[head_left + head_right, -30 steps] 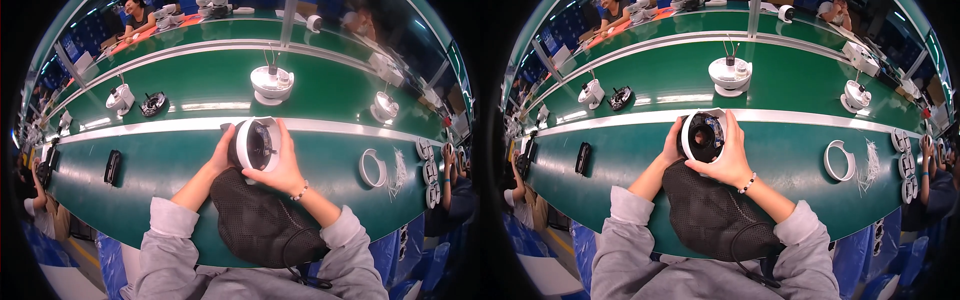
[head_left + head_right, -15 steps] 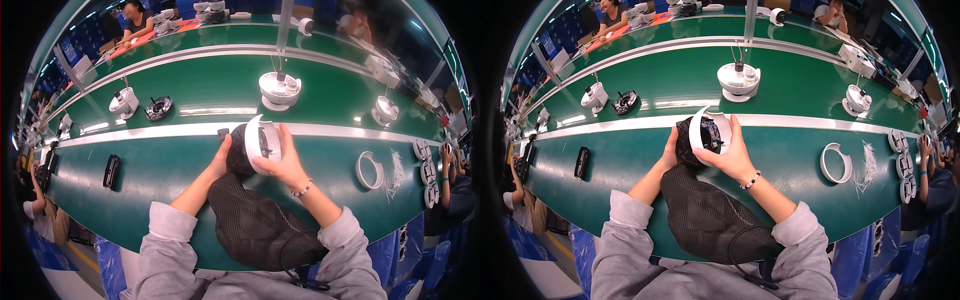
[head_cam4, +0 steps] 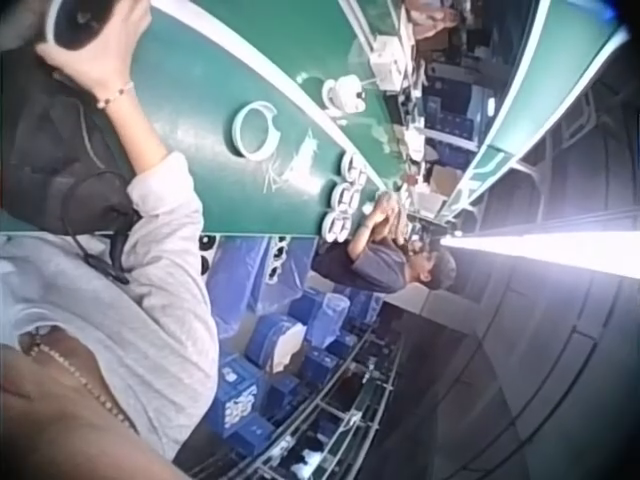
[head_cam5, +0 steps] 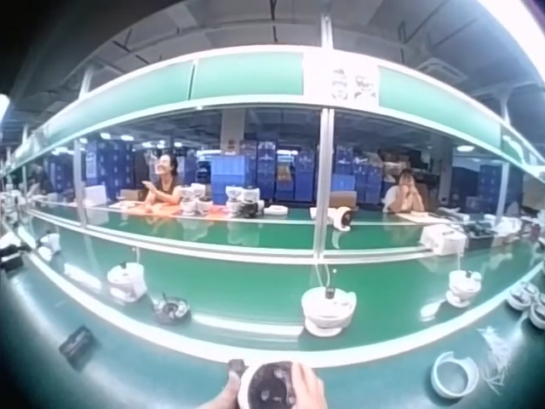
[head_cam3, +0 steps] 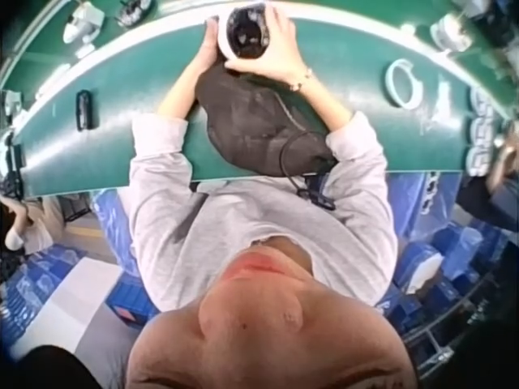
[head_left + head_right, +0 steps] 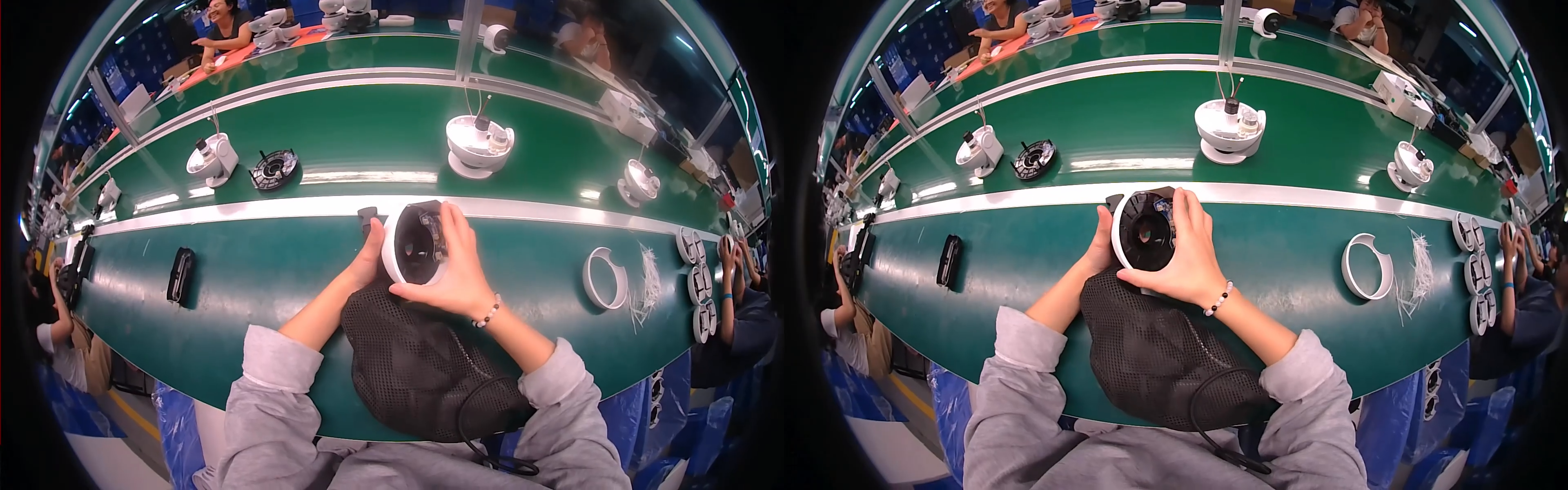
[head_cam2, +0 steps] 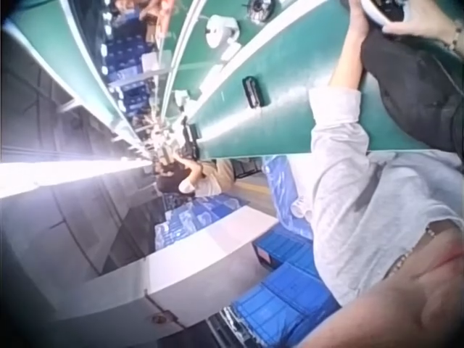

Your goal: Assembling plastic housing components on a production line.

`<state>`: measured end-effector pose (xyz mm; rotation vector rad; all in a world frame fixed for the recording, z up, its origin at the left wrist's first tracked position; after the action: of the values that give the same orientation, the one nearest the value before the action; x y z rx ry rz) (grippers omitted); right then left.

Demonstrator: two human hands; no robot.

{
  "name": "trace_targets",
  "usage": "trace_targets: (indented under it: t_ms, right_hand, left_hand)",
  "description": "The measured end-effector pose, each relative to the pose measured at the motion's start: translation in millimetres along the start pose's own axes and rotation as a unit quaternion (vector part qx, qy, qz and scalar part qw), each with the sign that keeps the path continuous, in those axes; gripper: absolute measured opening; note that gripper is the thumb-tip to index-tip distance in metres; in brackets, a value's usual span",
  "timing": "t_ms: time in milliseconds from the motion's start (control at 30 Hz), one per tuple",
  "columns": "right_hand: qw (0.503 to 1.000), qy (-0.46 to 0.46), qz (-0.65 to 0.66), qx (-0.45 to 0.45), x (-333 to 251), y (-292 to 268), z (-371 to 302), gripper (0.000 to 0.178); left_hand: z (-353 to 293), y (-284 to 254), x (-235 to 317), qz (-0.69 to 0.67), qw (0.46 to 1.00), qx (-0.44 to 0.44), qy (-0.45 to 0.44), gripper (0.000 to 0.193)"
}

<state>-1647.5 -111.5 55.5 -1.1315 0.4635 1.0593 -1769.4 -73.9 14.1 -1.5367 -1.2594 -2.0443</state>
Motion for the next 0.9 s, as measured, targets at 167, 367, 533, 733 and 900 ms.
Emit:
trace_targets:
  t_ms: [167, 367, 533, 733, 900]
  right_hand:
    - [1.000, -0.011, 0.017, 0.007, -4, 8, 2, 0.118]
    - [0.997, -0.039, -0.048, -0.040, -13, 16, 9, 0.120]
    - [0.994, -0.095, -0.035, -0.031, -7, 27, 16, 0.120]
    - [0.991, -0.130, -0.038, 0.005, -8, 34, 7, 0.121]
    - [0.989, -0.147, -0.014, -0.022, -22, 36, 0, 0.120]
  left_hand:
    - [-9, -2, 8, 0.002, 1.000, -0.026, -0.002, 0.091]
    - [-12, -21, 13, 0.038, 0.999, -0.001, -0.013, 0.087]
    - [-17, -30, 19, 0.034, 0.999, 0.000, -0.007, 0.074]
    - [-14, -40, 4, 0.048, 0.996, -0.022, 0.078, 0.061]
    - [-36, -26, 16, 0.035, 0.998, -0.030, 0.050, 0.054]
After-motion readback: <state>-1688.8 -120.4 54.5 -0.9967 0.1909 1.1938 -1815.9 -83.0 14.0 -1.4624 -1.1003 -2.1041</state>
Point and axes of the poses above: each hand's wrist, its own z-axis towards the middle knuckle, its own y-axis out of the palm, x = y × z, the point moved 3 cm from there along z, towards the middle knuckle, and after that the axes turned 11 degrees about z, right-handed, at the moved point
